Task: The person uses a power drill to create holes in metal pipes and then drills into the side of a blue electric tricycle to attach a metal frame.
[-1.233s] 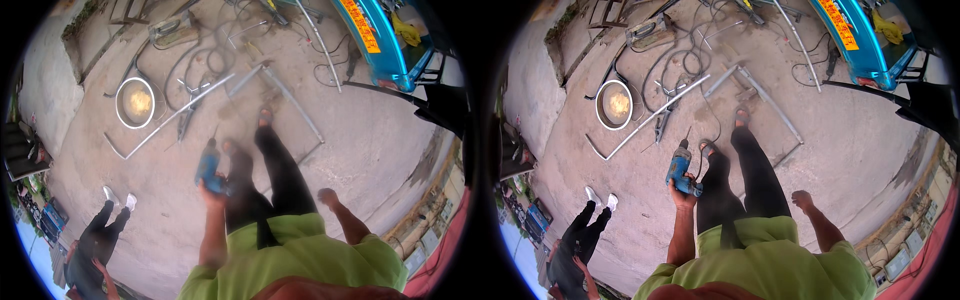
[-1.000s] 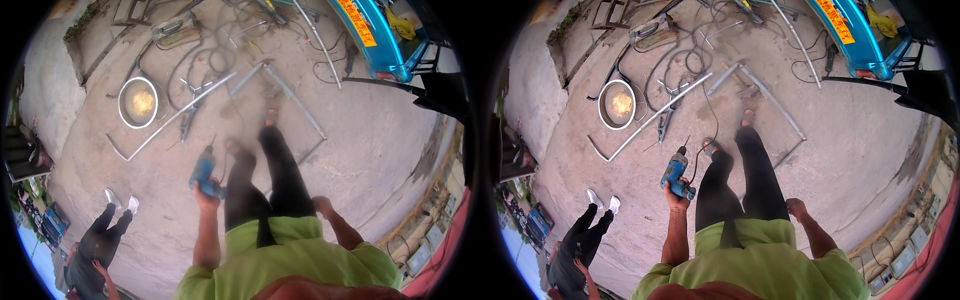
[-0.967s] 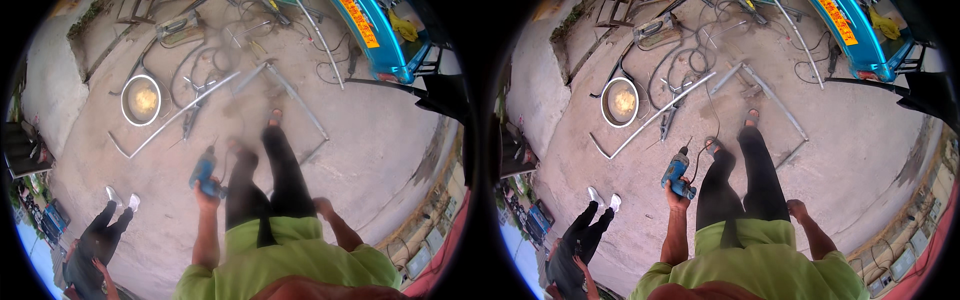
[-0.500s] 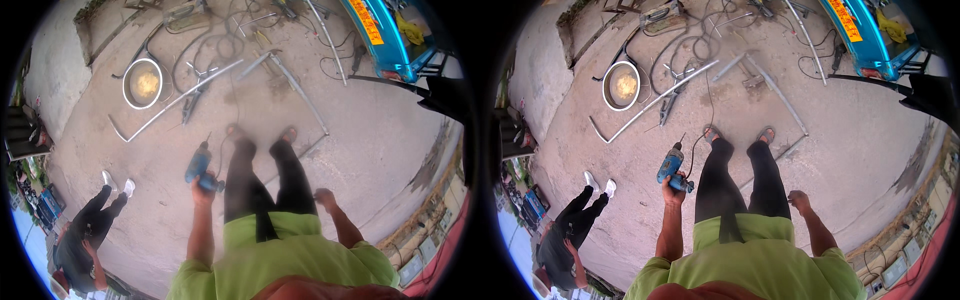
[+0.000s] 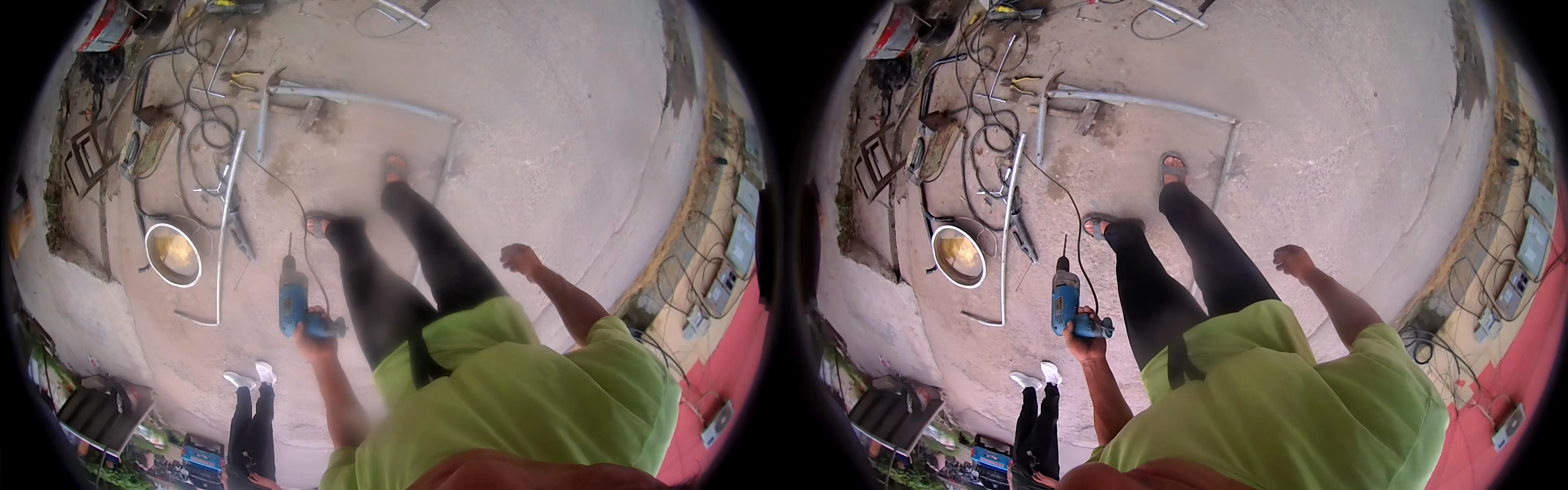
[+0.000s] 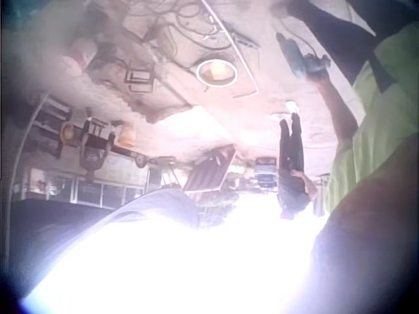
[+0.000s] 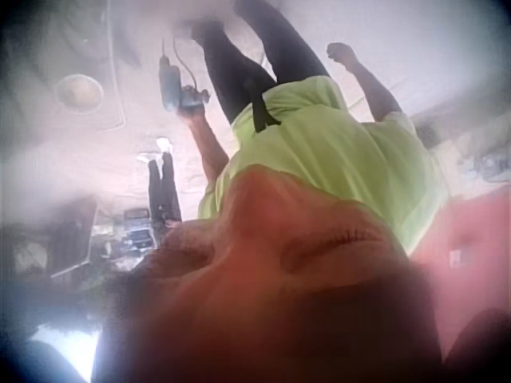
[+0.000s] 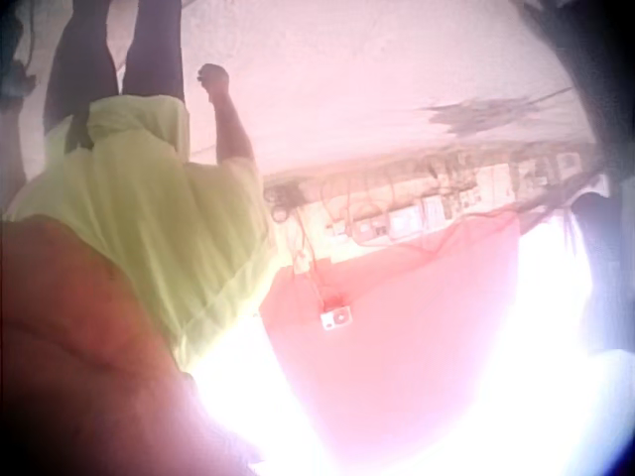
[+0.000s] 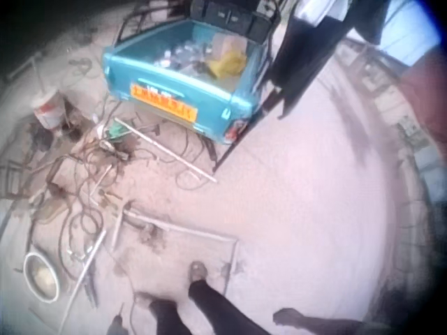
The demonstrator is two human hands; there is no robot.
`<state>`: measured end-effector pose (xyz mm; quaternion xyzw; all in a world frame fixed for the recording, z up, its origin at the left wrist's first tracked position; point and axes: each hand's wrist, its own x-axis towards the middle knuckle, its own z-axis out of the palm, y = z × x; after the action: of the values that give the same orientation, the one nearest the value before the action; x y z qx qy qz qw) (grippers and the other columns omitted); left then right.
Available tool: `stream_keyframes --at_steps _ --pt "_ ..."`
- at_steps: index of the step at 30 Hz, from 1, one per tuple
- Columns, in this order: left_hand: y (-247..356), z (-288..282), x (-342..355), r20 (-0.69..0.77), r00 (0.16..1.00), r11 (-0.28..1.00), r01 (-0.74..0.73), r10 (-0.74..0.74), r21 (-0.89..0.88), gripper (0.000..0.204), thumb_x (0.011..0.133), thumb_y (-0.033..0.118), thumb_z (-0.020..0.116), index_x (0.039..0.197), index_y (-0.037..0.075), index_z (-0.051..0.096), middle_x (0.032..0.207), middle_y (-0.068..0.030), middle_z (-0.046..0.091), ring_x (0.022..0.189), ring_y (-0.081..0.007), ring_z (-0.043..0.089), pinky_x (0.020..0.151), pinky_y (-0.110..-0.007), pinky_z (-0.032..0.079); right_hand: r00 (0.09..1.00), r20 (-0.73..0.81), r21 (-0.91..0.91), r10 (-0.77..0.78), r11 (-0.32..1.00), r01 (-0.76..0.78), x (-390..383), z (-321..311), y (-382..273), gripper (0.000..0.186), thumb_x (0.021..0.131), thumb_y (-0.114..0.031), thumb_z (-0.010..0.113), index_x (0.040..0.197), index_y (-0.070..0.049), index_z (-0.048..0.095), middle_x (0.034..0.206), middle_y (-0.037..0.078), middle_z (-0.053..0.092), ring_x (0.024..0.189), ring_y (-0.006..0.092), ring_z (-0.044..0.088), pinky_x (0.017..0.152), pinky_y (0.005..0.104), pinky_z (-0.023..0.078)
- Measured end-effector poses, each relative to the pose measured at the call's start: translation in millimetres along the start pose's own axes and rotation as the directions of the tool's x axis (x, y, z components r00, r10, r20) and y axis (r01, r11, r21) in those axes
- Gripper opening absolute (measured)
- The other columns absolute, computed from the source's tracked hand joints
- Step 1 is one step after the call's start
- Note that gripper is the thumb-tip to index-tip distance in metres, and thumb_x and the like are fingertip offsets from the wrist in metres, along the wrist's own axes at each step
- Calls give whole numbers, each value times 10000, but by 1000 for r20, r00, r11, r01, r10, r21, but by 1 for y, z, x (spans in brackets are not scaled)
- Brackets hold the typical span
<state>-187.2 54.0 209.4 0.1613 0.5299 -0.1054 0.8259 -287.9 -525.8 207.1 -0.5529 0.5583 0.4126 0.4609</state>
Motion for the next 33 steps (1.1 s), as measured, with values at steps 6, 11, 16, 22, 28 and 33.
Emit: stream_keyframes --at_steps 6,11,16,22,28,33 --pt "-21 49 -3 36 988 959 138 -151 248 477 827 262 685 1219 24 554 1118 -105 602 1011 -266 599 787 -383 557 995 22 109 98 989 -100 1 -4 43 217 932 -158 628 1118 -55 667 956 71 722 761 171 694 623 300 534" --pt "-52 90 -3 89 981 948 140 -171 286 493 825 265 700 1237 36 554 1125 -100 600 1038 -261 588 814 -389 548 994 76 153 78 984 -89 5 -20 65 218 922 -147 632 1114 -50 669 944 64 714 752 163 688 627 302 543" --pt "-86 129 1 107 985 951 98 -135 293 506 843 227 724 1255 3 534 1124 -127 615 1057 -272 599 891 -391 546 994 31 -31 -108 994 109 12 -29 25 274 929 -127 623 1186 -39 659 977 72 718 828 161 688 686 301 551" --pt "-99 157 9 119 986 953 81 -120 293 557 831 241 717 1296 13 511 1134 -139 634 1096 -288 617 904 -425 528 970 89 81 -227 972 220 -12 15 -112 344 940 -205 648 1214 2 646 1012 98 724 879 173 687 781 312 536" --pt "-82 149 8 149 987 997 52 -59 49 545 809 222 733 1274 20 531 1105 -134 640 1080 -295 619 886 -432 535 938 161 -83 -308 943 324 -47 62 -211 341 955 -213 657 1213 10 644 1023 111 729 878 173 692 775 299 538" --pt "-42 108 4 120 992 988 -29 48 -151 514 811 209 749 1246 41 533 1089 -105 605 1078 -255 597 875 -396 553 927 186 -173 -326 918 357 -38 90 -258 344 962 -207 645 1221 20 638 1018 119 728 867 168 692 771 297 550"
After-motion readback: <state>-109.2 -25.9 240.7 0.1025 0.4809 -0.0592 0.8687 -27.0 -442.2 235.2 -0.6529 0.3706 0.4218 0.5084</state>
